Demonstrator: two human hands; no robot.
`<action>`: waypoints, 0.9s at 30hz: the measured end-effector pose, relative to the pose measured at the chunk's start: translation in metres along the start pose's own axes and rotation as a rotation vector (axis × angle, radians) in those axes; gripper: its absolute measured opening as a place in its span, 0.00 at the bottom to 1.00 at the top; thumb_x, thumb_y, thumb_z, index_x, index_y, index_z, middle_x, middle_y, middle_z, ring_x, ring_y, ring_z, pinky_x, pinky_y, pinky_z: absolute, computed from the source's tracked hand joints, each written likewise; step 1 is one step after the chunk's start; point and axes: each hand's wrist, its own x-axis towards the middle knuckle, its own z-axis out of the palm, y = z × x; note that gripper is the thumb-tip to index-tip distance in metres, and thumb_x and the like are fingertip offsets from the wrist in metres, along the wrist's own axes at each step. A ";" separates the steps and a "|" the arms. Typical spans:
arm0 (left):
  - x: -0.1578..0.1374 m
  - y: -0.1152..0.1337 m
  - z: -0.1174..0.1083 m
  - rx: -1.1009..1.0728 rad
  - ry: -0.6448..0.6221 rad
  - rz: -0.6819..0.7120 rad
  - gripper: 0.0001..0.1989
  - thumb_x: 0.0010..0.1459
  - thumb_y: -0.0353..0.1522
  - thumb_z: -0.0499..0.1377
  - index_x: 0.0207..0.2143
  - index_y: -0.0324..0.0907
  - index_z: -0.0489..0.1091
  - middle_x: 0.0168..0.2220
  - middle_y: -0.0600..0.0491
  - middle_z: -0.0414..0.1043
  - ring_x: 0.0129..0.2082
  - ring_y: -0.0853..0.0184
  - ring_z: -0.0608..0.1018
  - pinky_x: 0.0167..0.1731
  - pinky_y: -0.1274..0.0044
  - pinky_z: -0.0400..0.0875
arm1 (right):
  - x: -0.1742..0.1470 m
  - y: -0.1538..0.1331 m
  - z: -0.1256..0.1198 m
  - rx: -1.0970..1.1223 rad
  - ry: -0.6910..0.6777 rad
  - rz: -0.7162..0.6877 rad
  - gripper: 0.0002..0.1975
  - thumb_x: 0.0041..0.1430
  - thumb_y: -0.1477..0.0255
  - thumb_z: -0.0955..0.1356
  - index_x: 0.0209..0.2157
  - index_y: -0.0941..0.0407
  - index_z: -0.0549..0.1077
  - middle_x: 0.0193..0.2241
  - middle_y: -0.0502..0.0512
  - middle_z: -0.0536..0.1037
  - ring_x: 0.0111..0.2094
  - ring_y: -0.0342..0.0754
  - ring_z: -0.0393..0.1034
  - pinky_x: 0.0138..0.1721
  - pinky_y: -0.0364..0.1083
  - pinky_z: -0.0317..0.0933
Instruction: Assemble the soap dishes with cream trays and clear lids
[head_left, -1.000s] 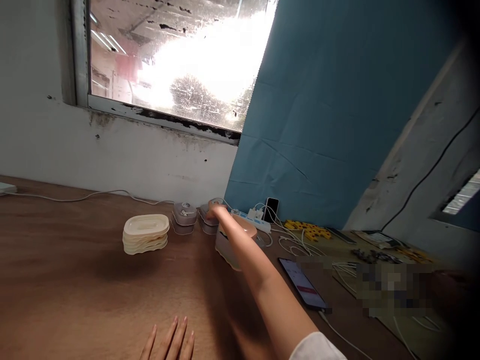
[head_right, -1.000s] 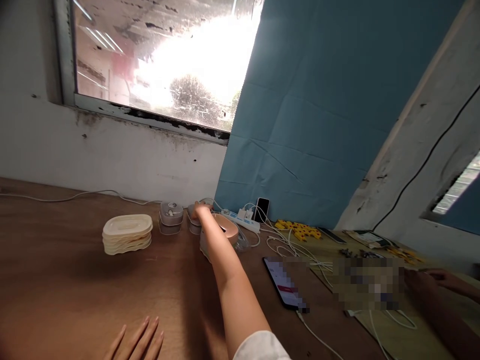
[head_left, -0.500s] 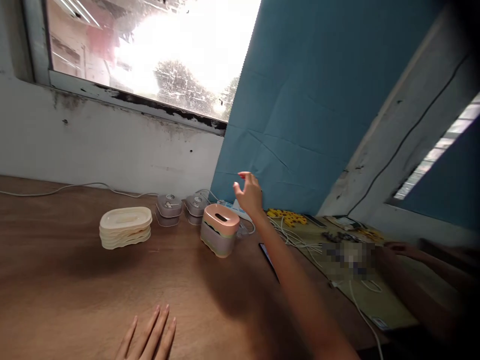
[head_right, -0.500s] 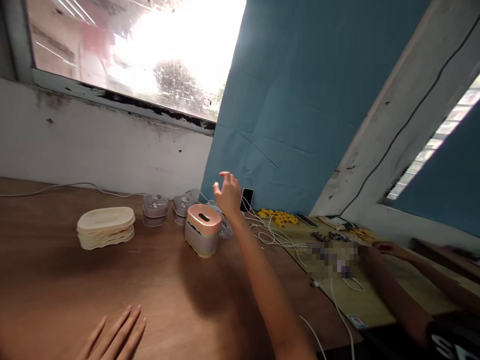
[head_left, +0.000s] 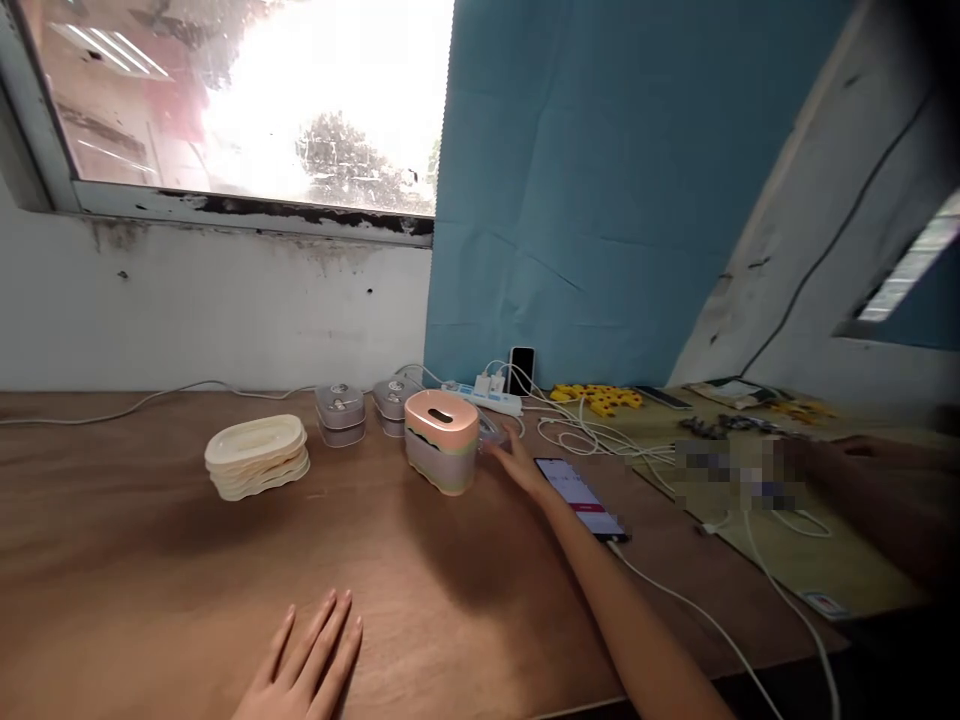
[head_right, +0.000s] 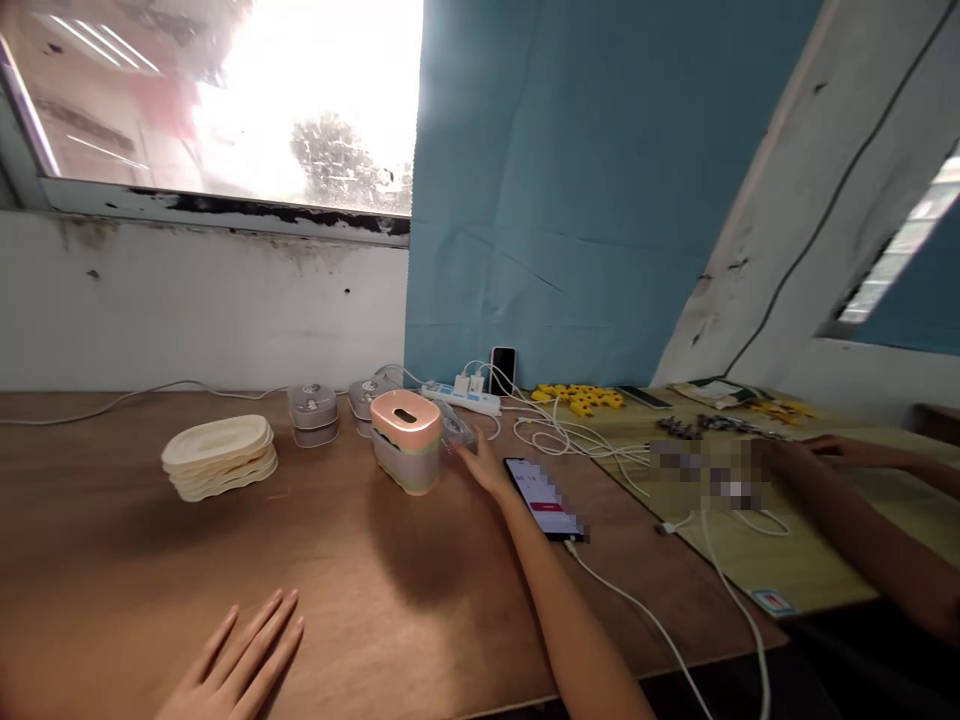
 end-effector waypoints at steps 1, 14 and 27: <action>0.002 -0.003 -0.005 -0.032 -0.043 0.003 0.36 0.62 0.52 0.48 0.66 0.45 0.46 0.58 0.48 0.66 0.57 0.61 0.69 0.63 0.71 0.43 | 0.001 0.003 0.001 0.033 0.006 0.001 0.28 0.46 0.54 0.69 0.47 0.54 0.69 0.50 0.60 0.73 0.56 0.56 0.64 0.57 0.56 0.54; 0.050 -0.162 -0.031 -0.155 -0.239 -0.488 0.33 0.61 0.45 0.49 0.64 0.35 0.52 0.68 0.42 0.44 0.68 0.52 0.43 0.63 0.57 0.34 | 0.007 0.015 -0.002 0.449 0.210 0.157 0.23 0.34 0.60 0.76 0.34 0.53 0.71 0.23 0.43 0.70 0.27 0.44 0.68 0.31 0.44 0.64; 0.045 -0.224 -0.019 -0.429 -0.176 -0.810 0.37 0.55 0.54 0.50 0.49 0.28 0.68 0.51 0.50 0.62 0.52 0.50 0.70 0.50 0.68 0.66 | 0.004 -0.010 -0.013 0.909 0.397 0.255 0.16 0.41 0.61 0.69 0.30 0.51 0.62 0.28 0.45 0.71 0.30 0.43 0.73 0.31 0.44 0.70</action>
